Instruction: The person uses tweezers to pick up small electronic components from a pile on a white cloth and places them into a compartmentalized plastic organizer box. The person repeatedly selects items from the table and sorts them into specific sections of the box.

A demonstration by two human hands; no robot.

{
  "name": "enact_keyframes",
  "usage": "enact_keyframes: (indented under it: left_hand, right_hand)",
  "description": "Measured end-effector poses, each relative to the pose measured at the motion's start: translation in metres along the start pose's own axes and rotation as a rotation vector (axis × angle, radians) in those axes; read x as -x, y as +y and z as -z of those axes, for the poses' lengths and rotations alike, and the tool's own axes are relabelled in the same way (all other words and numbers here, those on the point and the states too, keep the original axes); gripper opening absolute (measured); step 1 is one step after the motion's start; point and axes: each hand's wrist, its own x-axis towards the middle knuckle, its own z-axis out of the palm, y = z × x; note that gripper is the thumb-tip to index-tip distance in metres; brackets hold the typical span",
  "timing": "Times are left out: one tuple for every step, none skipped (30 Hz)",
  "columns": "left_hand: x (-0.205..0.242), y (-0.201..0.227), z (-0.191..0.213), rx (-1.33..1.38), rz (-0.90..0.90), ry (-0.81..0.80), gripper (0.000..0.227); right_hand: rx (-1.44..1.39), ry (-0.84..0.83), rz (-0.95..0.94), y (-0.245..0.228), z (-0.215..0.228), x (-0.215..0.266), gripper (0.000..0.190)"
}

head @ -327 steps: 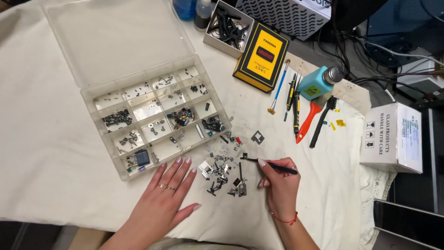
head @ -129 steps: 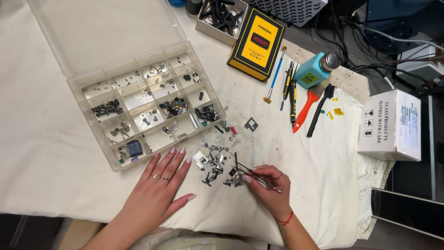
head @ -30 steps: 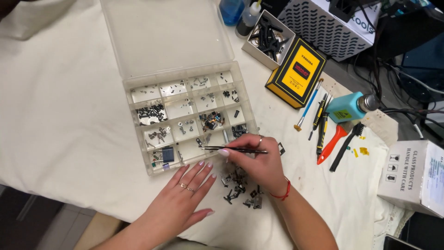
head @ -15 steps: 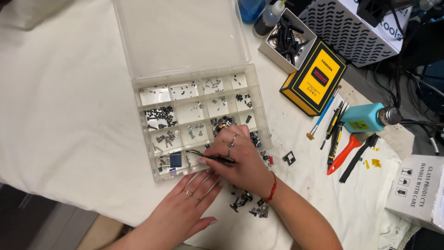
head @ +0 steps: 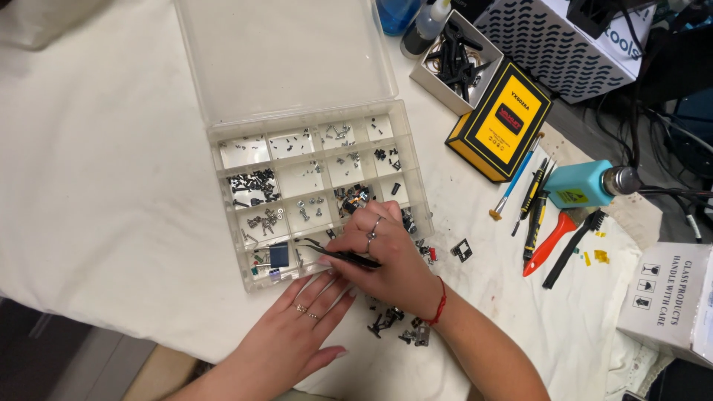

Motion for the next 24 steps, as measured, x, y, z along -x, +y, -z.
enact_keyframes:
  left_hand:
    - [-0.001,-0.001,0.002,-0.001,-0.003,0.0,0.078]
    - [-0.002,-0.001,0.004,0.003,-0.005,0.014,0.078]
    - [-0.004,-0.001,0.006,0.007,-0.008,0.027,0.077]
    - [-0.004,-0.001,0.007,0.007,-0.012,0.028,0.077]
    - [-0.004,0.0,0.008,0.0,-0.01,0.021,0.077]
    - [-0.004,-0.001,0.008,-0.005,-0.013,0.014,0.077]
    - [-0.004,-0.001,0.008,-0.002,-0.022,0.015,0.077]
    - [-0.004,-0.002,0.008,0.011,-0.024,0.02,0.078]
    - [-0.004,-0.002,0.008,0.023,-0.026,0.025,0.079]
    - [-0.005,-0.002,0.008,0.023,-0.031,0.026,0.079]
    - [-0.005,-0.002,0.009,0.035,-0.025,0.035,0.078]
    - [-0.005,-0.002,0.01,0.049,-0.019,0.041,0.077]
    - [-0.004,-0.001,0.011,0.05,-0.024,0.039,0.077]
    - [-0.004,-0.002,0.01,0.052,-0.022,0.045,0.077]
    - [-0.005,-0.002,0.01,0.053,-0.02,0.05,0.077]
    - [-0.006,-0.001,0.012,0.054,-0.026,0.049,0.077]
    - [-0.007,-0.001,0.014,0.049,-0.029,0.054,0.077]
    - [-0.007,-0.001,0.016,0.045,-0.032,0.058,0.077]
    - [-0.007,0.0,0.017,0.047,-0.04,0.057,0.077]
    - [-0.008,0.001,0.019,0.026,-0.038,0.055,0.076]
    - [-0.009,0.001,0.02,0.004,-0.035,0.052,0.076]
    - [-0.008,0.002,0.019,0.004,-0.041,0.053,0.076]
    - [-0.008,0.002,0.018,-0.026,-0.036,0.055,0.078]
    - [-0.008,0.002,0.018,-0.056,-0.031,0.055,0.08]
  right_hand:
    - [0.002,0.002,0.0,-0.001,0.002,0.002,0.009]
    - [-0.005,0.033,0.014,-0.002,0.004,0.005,0.01]
    - [-0.011,0.064,0.029,-0.003,0.007,0.008,0.014]
    - [-0.008,0.066,0.027,-0.008,0.015,0.01,0.014]
    - [-0.019,0.099,0.031,-0.013,0.024,0.011,0.015]
    - [-0.027,0.133,0.031,-0.018,0.032,0.014,0.016]
    - [-0.021,0.138,0.025,-0.02,0.038,0.021,0.016]
    - [-0.03,0.206,-0.018,-0.022,0.045,0.028,0.016]
    - [-0.039,0.274,-0.062,-0.024,0.051,0.035,0.017]
    - [-0.036,0.278,-0.063,-0.02,0.056,0.048,0.017]
    - [-0.055,0.34,-0.119,-0.017,0.06,0.062,0.02]
    - [-0.076,0.402,-0.179,-0.014,0.064,0.076,0.025]
    - [-0.073,0.406,-0.182,-0.009,0.064,0.092,0.025]
    - [-0.145,0.445,-0.267,-0.004,0.065,0.108,0.023]
    - [-0.216,0.483,-0.351,0.001,0.065,0.124,0.022]
    - [-0.213,0.489,-0.354,0.006,0.063,0.135,0.022]
    - [-0.231,0.512,-0.449,0.01,0.061,0.147,0.018]
    - [-0.249,0.537,-0.545,0.014,0.058,0.16,0.014]
    - [-0.246,0.544,-0.548,0.015,0.054,0.168,0.014]
    - [-0.283,0.55,-0.623,0.017,0.051,0.175,0.013]
    - [-0.32,0.557,-0.697,0.019,0.048,0.182,0.012]
    - [-0.318,0.563,-0.696,0.022,0.045,0.188,0.012]
    - [-0.34,0.561,-0.74,0.025,0.041,0.194,0.012]
    - [-0.364,0.56,-0.785,0.028,0.038,0.201,0.013]
